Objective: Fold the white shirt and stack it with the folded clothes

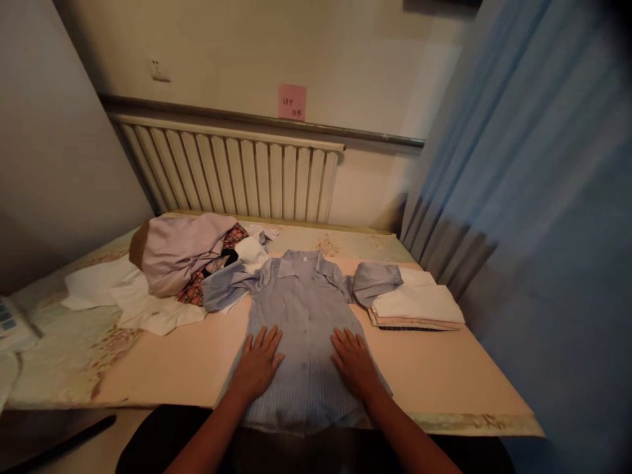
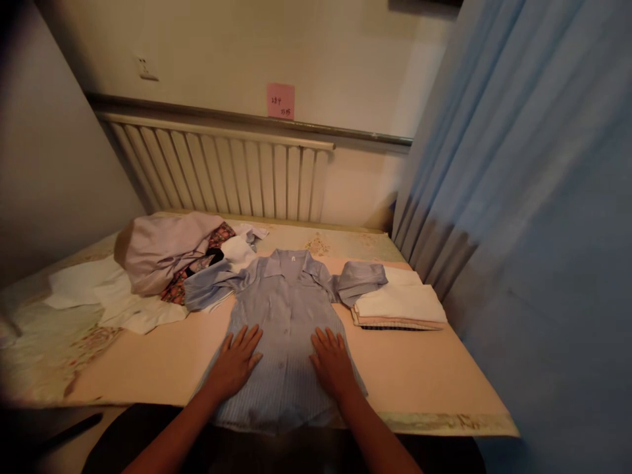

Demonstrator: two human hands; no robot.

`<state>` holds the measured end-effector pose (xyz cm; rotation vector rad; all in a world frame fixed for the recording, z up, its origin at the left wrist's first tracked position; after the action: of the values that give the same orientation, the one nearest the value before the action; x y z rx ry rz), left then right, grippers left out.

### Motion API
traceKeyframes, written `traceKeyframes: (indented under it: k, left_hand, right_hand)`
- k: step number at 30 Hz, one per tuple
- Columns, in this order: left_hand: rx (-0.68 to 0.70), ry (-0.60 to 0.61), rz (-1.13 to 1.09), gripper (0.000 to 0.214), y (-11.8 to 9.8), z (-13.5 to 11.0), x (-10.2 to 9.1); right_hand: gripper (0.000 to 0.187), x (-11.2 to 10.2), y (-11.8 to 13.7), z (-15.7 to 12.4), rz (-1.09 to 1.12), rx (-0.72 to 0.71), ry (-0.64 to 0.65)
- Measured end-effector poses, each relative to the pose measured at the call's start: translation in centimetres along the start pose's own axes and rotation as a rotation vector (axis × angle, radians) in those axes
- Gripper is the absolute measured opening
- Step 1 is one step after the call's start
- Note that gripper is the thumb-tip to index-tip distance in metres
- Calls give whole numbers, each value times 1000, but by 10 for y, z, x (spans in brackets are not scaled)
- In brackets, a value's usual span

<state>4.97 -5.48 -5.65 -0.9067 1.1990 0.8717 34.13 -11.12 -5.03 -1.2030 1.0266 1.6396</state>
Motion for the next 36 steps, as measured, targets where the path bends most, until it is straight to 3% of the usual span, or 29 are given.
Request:
traceKeyframes:
  k: [5, 17, 27, 36]
  left_hand:
    - [40, 23, -24, 56, 3, -6, -4]
    - [-27, 5, 19, 58, 0, -16, -1]
    - [0, -45, 52, 63, 9, -43, 3]
    - [32, 10, 40, 73, 15, -69, -2]
  right_hand:
    - [45, 1, -1, 0, 31, 3, -21]
    - [45, 5, -1, 1, 18, 41, -32]
    - [46, 9, -2, -1, -25, 37, -33]
    - [45, 8, 0, -3, -64, 2, -49]
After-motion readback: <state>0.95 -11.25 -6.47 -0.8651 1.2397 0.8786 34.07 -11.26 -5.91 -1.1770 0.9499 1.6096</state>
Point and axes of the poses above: each hand's wrist, its own z-axis towards the middle knuckle, its own x-axis out of the palm, y = z × x, the point moved 1 cm from there along z, towards the middle knuckle, and after that the axes turned 5 degrees about -x, right-handed, at the moved point
